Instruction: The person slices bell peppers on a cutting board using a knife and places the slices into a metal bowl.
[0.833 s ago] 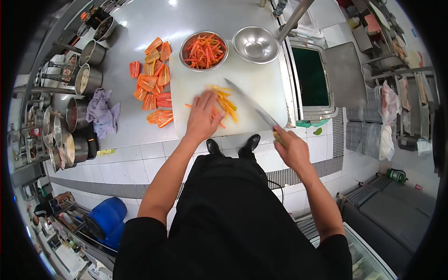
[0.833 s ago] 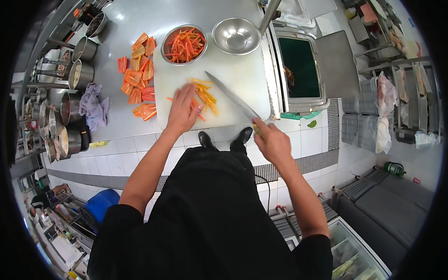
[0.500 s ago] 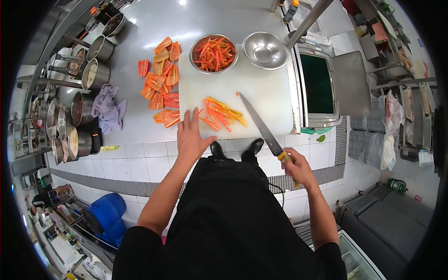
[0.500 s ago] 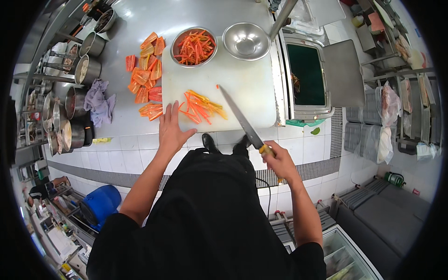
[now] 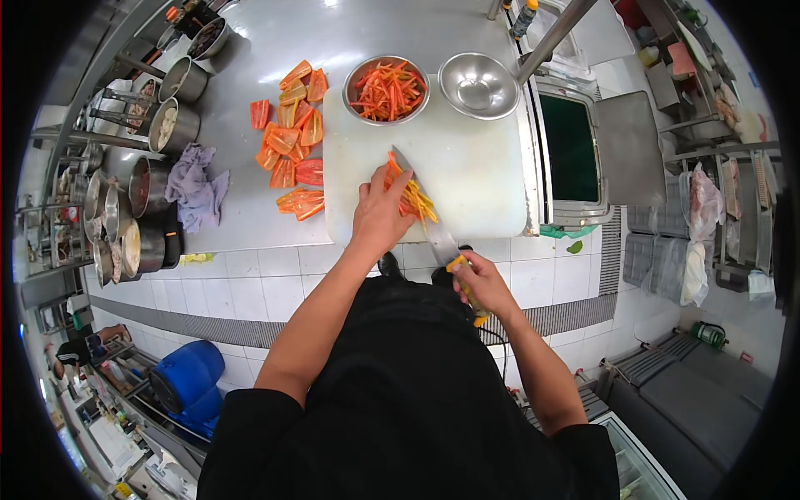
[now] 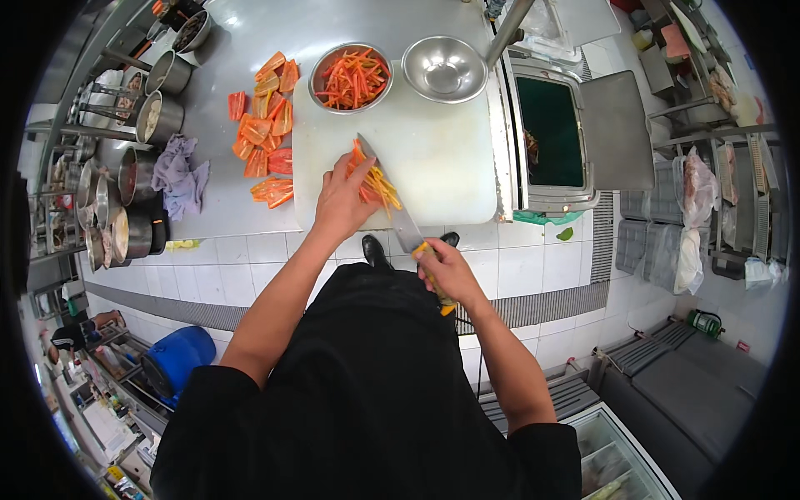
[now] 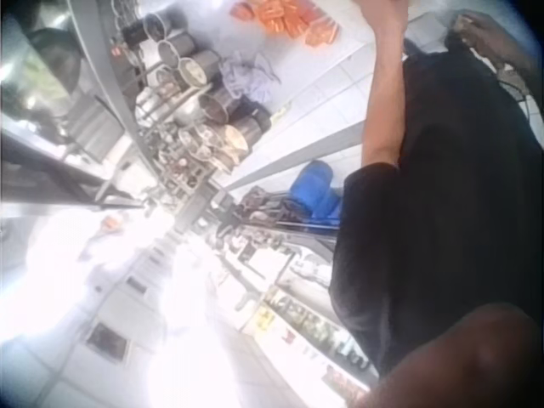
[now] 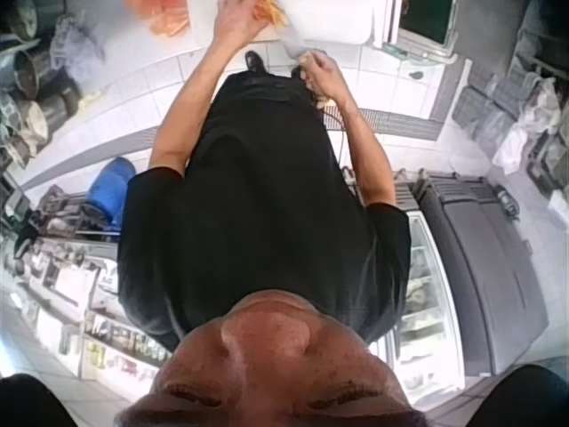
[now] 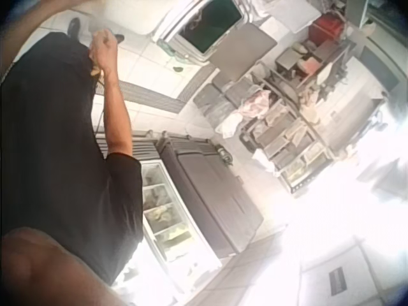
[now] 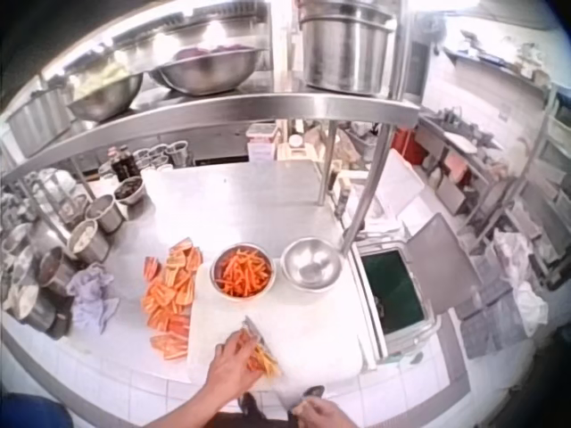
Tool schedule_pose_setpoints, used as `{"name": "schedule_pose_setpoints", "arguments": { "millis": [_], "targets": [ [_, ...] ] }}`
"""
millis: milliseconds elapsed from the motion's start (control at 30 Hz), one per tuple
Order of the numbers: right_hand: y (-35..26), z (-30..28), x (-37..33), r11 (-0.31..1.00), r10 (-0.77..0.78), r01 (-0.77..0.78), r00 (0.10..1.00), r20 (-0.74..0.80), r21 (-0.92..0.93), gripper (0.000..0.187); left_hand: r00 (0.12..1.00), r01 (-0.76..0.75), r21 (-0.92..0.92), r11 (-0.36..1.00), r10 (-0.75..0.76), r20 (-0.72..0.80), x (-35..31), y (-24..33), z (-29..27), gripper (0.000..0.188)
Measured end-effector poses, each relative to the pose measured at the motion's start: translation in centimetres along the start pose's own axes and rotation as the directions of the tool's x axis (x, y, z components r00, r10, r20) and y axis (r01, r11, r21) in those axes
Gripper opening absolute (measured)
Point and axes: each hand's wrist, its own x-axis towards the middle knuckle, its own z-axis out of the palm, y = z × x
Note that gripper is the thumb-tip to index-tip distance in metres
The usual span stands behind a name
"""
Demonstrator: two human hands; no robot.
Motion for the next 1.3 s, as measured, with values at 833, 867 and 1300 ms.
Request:
{"name": "schedule_pose_setpoints", "arguments": {
  "millis": [833, 867, 1300],
  "targets": [
    [-17.8, 3.8, 5.0, 0.885, -0.252, 0.196, 0.964, -0.081, -0.423, 0.033, 0.905, -0.144, -0.621, 0.770, -0.152, -0.398, 12.1, -1.6, -6.3, 0.040],
    [-18.7, 3.3, 5.9, 0.884, -0.258, 0.198, 0.962, -0.089, -0.423, 0.033, 0.928, -0.089, -0.637, 0.766, -0.168, -0.332, 13.7, -1.6, -6.5, 0.041],
    [-20.9, -0.1, 7.4, 0.496, -0.588, 0.205, 0.795, -0.153, -0.844, 0.038, 0.976, -0.062, -0.170, 0.983, 0.024, -0.217, 15.8, -2.0, -12.1, 0.051]
  ]
}}
